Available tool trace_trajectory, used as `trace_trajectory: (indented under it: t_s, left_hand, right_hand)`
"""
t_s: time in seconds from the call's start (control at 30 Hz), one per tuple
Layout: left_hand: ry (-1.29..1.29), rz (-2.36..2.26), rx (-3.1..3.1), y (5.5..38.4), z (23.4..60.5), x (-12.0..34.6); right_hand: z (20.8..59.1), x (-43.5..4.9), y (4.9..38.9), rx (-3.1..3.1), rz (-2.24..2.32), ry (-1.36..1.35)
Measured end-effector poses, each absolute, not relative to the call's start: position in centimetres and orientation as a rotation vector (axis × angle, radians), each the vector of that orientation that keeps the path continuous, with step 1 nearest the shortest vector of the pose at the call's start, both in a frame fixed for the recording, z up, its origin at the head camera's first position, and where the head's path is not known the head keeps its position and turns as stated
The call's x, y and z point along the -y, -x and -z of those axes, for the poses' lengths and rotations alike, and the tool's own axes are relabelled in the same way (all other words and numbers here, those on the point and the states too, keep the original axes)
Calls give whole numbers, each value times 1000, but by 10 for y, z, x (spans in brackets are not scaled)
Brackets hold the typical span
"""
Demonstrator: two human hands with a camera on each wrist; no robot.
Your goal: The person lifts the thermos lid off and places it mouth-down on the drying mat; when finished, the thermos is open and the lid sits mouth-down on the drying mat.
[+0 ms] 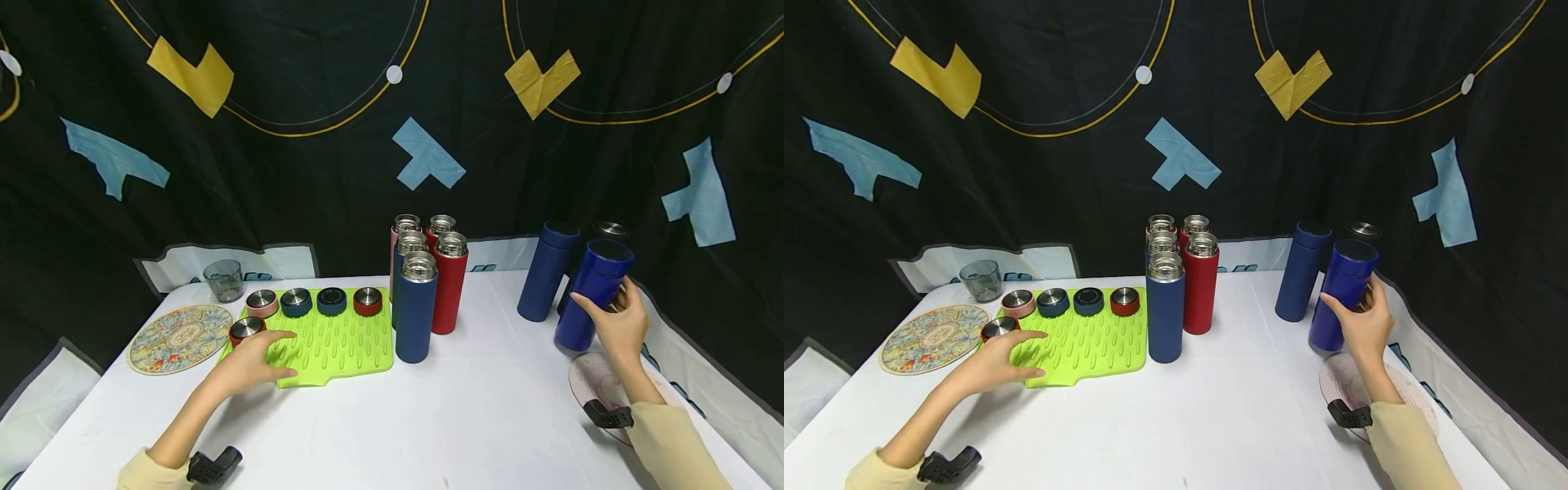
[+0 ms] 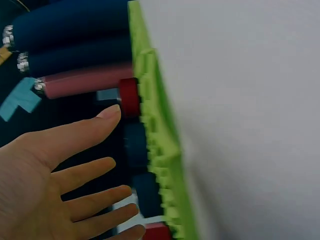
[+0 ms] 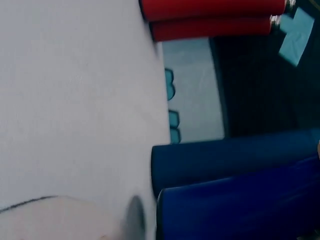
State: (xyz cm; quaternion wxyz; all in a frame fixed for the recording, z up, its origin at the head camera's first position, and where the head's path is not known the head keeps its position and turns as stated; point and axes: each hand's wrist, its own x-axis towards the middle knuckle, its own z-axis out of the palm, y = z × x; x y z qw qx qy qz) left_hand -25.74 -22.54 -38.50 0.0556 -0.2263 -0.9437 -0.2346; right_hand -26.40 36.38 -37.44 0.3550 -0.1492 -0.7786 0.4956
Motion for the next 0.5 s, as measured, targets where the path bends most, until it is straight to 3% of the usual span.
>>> trace_trajectory:
  t_s: [0.5]
  left_hand:
    - [693, 685, 2650, 248, 323, 191]
  right_hand:
    - [340, -314, 218, 2119, -1275, 149]
